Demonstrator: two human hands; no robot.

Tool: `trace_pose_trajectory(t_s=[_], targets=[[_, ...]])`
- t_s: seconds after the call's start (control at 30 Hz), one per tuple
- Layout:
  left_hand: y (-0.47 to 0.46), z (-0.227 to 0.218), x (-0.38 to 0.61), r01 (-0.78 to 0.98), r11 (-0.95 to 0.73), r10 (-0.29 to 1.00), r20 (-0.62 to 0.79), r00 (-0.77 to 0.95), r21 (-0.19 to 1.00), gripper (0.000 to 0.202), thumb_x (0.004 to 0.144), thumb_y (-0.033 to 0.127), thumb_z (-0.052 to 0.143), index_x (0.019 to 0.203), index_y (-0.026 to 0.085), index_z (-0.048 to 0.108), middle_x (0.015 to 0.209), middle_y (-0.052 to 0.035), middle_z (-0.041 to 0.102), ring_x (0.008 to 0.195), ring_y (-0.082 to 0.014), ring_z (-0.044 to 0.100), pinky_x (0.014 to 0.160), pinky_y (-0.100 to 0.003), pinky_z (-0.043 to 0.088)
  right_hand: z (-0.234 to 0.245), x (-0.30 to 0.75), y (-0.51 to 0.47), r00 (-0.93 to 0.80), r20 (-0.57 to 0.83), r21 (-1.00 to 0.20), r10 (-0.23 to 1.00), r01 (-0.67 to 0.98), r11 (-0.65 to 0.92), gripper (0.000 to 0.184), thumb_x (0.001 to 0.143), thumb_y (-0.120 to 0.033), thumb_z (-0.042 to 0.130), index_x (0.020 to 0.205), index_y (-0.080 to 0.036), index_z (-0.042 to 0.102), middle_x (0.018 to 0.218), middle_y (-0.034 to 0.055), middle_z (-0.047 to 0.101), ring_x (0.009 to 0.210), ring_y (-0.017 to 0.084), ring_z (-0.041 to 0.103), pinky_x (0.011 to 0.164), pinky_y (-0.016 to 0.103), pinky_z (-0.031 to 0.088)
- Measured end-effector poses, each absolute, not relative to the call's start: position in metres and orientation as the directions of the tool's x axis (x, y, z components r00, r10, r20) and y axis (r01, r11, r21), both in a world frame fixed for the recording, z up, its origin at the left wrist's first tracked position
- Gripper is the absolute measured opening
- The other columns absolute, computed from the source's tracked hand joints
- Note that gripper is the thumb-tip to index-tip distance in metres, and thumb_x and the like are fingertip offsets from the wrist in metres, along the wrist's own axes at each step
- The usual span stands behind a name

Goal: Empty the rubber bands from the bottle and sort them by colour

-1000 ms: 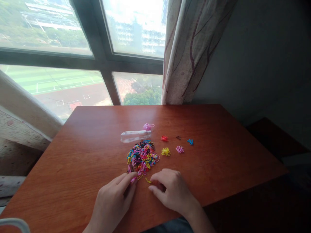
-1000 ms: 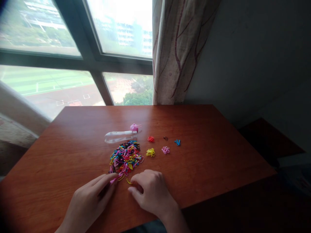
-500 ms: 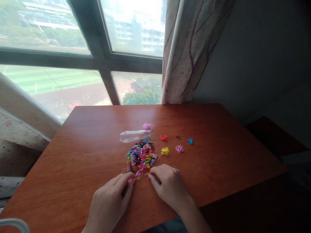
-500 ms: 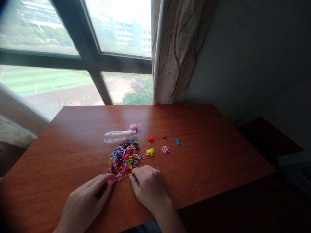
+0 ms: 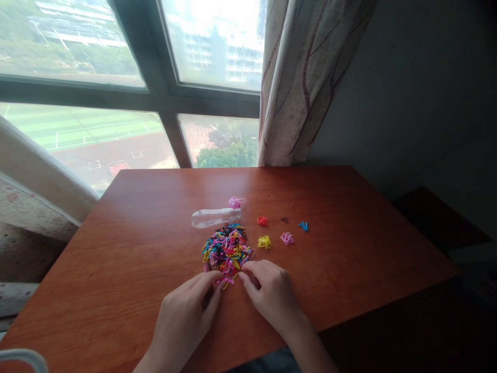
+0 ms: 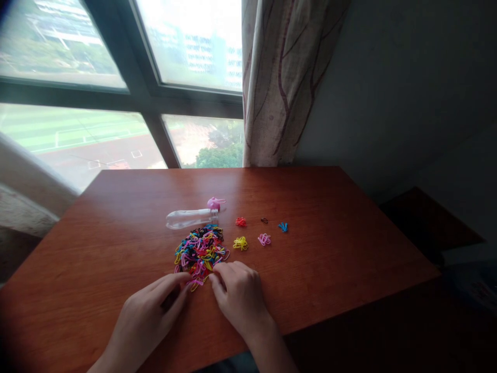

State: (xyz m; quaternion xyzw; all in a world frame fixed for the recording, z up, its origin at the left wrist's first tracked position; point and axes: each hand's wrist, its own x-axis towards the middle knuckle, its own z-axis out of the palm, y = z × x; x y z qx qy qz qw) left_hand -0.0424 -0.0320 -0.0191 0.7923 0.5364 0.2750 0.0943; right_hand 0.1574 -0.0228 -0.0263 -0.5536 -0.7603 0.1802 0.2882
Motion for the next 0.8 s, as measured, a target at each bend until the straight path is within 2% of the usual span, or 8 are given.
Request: trace_pose_trajectory(t_s=[0.13, 0.33, 0.6, 0.8], targets=[[-0.027, -0.019, -0.037, 0.757, -0.374, 0.926, 0.26, 0.273, 0.536, 0.015, 0.092, 0.026, 0.051, 0.096, 0.025, 0.065, 0.076, 0.0036, 0.072, 0.056, -0.0117, 0.064, 0.055, -0.021, 0.047, -0.025, 0.16, -0.026, -0.21, 0.257, -0.627, 0.943, 0.706, 0.328, 0.01, 0.093, -0.022, 0.055, 0.093, -0.023, 0.065, 0.078, 0.0003, 0.068, 0.071, 0.016, 0.059, 0.068, 0.026, 0.036], [-0.025, -0.02, -0.032, 0.711, -0.36, 0.933, 0.217, 0.288, 0.604, 0.013, 0.09, 0.025, 0.053, 0.096, 0.024, 0.065, 0.076, 0.003, 0.07, 0.058, -0.0117, 0.062, 0.056, -0.021, 0.047, -0.018, 0.16, -0.027, -0.335, 0.236, -0.65, 0.912, 0.644, 0.404, 0.016, 0.092, -0.023, 0.057, 0.106, -0.024, 0.065, 0.082, 0.0004, 0.07, 0.074, 0.017, 0.062, 0.07, 0.026, 0.039], [-0.024, -0.02, -0.029, 0.69, -0.365, 0.928, 0.185, 0.323, 0.625, 0.014, 0.09, 0.025, 0.052, 0.094, 0.024, 0.065, 0.078, 0.0017, 0.07, 0.062, -0.0128, 0.062, 0.06, -0.022, 0.048, -0.022, 0.158, -0.025, -0.344, 0.233, -0.614, 0.91, 0.673, 0.412, 0.012, 0.093, -0.022, 0.055, 0.092, -0.024, 0.066, 0.081, 0.001, 0.07, 0.076, 0.017, 0.063, 0.07, 0.026, 0.039], [-0.026, -0.02, -0.033, 0.669, -0.351, 0.935, 0.201, 0.293, 0.655, 0.012, 0.089, 0.023, 0.054, 0.094, 0.024, 0.065, 0.078, 0.0032, 0.07, 0.062, -0.0115, 0.063, 0.059, -0.02, 0.048, -0.023, 0.159, -0.025, -0.323, 0.223, -0.627, 0.92, 0.675, 0.389, 0.011, 0.092, -0.021, 0.056, 0.094, -0.024, 0.066, 0.081, 0.0005, 0.07, 0.076, 0.016, 0.063, 0.072, 0.025, 0.04]])
